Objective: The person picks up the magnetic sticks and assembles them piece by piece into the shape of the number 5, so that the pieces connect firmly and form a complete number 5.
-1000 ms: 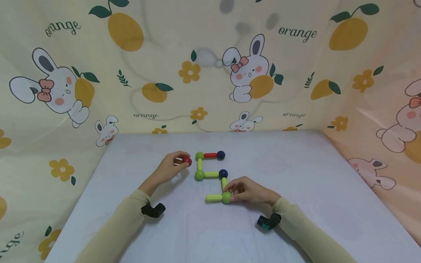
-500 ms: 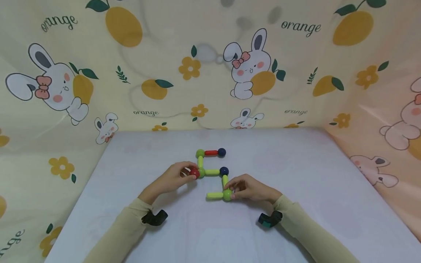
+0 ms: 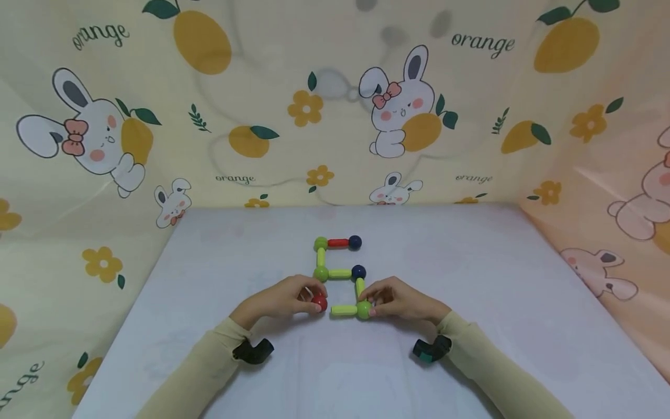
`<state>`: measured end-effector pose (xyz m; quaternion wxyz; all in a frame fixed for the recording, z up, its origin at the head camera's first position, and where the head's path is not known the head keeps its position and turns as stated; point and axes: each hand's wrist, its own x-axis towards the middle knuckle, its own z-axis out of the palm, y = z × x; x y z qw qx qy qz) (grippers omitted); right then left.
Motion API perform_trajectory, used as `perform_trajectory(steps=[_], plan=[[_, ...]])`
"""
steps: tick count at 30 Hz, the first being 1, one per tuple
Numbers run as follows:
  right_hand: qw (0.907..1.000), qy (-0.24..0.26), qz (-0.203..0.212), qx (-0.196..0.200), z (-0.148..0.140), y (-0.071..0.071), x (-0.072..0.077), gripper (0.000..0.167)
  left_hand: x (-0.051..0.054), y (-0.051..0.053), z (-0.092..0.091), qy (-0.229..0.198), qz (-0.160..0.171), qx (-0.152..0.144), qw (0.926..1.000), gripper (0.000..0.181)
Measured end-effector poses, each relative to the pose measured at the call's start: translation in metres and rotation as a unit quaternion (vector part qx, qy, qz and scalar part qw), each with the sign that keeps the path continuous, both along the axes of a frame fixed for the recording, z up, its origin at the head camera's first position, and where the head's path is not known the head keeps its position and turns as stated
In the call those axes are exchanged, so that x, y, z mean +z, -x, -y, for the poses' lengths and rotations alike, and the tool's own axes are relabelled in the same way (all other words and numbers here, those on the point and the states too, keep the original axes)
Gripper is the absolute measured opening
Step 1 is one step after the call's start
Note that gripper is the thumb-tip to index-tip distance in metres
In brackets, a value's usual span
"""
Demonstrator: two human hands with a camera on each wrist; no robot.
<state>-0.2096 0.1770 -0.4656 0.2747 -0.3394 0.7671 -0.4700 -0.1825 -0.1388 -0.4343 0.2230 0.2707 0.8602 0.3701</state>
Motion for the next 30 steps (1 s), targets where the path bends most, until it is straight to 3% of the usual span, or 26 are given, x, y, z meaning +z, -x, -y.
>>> perform_trajectory(steps=[10,30], plan=[[1.0000,-0.002,0.000,-0.001,0.000,0.002,-0.002,0.033,-0.010,-0.001,-0.008,0.015,0.009,-0.005,0.9998,0.025],[1.0000,0.006,0.000,0.001,0.000,0.000,-0.001,0.034,-0.009,-0.003,-0.010,0.012,0.012,-0.004,0.9999,0.023]])
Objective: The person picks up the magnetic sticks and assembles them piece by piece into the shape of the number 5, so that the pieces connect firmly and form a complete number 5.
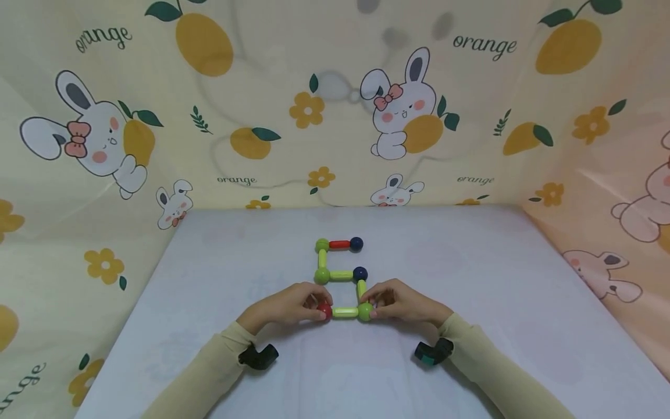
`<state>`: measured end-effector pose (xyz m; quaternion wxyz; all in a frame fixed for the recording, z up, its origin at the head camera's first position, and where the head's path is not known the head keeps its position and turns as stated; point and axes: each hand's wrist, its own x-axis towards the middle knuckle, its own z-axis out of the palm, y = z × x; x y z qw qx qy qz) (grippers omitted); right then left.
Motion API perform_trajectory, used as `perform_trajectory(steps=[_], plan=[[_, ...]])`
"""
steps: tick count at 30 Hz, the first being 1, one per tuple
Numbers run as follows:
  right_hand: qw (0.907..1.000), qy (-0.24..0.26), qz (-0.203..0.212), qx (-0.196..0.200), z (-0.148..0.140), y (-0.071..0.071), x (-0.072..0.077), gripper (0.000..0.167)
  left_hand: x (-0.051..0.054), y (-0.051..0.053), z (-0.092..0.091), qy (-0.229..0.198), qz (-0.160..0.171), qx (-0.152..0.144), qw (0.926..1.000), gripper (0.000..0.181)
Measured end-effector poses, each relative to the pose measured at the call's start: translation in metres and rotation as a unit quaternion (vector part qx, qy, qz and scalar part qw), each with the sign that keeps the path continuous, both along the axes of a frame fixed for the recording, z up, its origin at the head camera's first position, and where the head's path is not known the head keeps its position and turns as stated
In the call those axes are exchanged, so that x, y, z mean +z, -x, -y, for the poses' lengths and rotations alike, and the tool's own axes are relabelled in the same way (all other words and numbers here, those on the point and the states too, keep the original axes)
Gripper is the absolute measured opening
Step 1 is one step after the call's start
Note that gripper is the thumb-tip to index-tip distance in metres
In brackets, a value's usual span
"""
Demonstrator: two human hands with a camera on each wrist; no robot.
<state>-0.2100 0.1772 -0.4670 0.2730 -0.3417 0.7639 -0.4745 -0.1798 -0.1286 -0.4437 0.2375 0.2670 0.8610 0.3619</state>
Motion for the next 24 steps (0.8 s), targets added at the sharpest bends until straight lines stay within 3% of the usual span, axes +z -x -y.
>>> perform_trajectory(steps=[7,24], plan=[[0.9999,0.001,0.014,0.000,0.0008,0.0000,0.0012,0.035,0.0005,0.0004,0.0001,0.001,0.000,0.003,1.0000,0.023],[0.9999,0.002,0.001,0.015,-0.0037,0.0030,-0.0005,0.035,-0.0002,0.0027,0.0007,0.006,0.010,0.004,0.9999,0.026]])
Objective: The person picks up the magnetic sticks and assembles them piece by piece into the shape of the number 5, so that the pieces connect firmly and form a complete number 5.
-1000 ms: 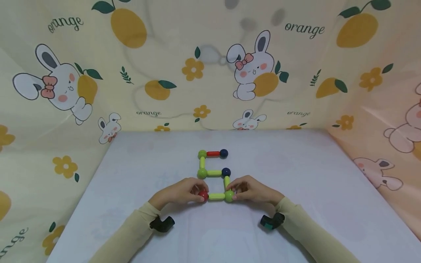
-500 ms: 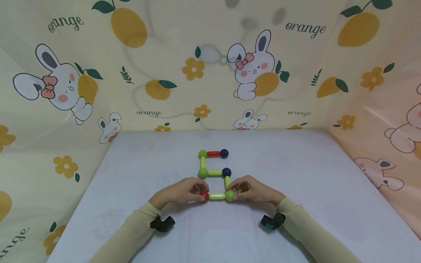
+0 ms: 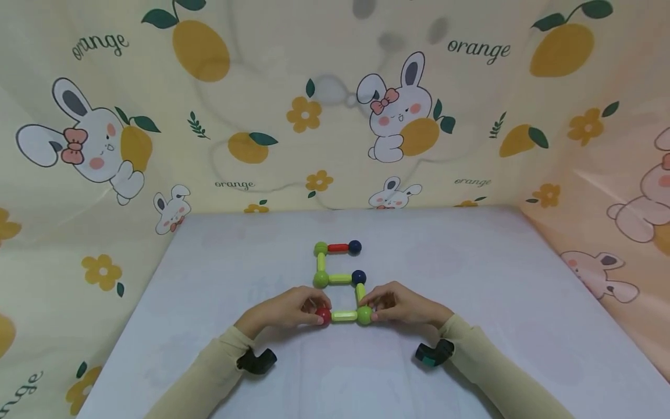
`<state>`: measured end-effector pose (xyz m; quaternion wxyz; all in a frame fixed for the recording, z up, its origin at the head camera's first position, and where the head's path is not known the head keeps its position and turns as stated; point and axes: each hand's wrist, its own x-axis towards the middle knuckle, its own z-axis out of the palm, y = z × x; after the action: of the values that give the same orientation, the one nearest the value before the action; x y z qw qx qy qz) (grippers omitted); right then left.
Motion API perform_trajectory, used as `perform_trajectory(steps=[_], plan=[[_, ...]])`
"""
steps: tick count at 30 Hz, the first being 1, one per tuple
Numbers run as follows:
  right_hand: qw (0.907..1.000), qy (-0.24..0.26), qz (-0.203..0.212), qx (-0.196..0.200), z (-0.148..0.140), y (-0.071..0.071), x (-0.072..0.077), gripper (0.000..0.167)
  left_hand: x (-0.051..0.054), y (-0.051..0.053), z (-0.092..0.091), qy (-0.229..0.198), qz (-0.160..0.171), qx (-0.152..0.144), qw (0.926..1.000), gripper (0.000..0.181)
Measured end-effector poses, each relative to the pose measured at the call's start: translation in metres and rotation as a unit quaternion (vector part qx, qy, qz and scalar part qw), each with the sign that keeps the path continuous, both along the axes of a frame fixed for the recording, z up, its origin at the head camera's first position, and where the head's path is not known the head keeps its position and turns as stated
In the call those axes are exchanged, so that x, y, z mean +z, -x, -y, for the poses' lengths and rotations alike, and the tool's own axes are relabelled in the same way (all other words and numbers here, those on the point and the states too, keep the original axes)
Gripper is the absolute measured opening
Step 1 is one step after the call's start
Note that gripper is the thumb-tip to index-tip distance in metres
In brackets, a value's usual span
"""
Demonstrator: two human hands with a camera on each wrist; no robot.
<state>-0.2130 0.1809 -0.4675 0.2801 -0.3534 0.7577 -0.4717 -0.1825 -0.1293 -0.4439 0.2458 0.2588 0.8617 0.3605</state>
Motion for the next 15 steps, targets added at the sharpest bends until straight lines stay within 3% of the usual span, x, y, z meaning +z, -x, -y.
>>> perform_trajectory(steps=[10,15], plan=[[1.0000,0.000,-0.001,0.008,0.0008,0.0010,-0.0010,0.034,0.0006,-0.0023,0.0035,-0.012,0.006,-0.007,0.9999,0.025],[0.9996,-0.010,-0.013,-0.021,-0.0013,0.0047,-0.0005,0.030,0.0040,0.0020,0.0079,-0.022,0.003,-0.001,0.9998,0.027]])
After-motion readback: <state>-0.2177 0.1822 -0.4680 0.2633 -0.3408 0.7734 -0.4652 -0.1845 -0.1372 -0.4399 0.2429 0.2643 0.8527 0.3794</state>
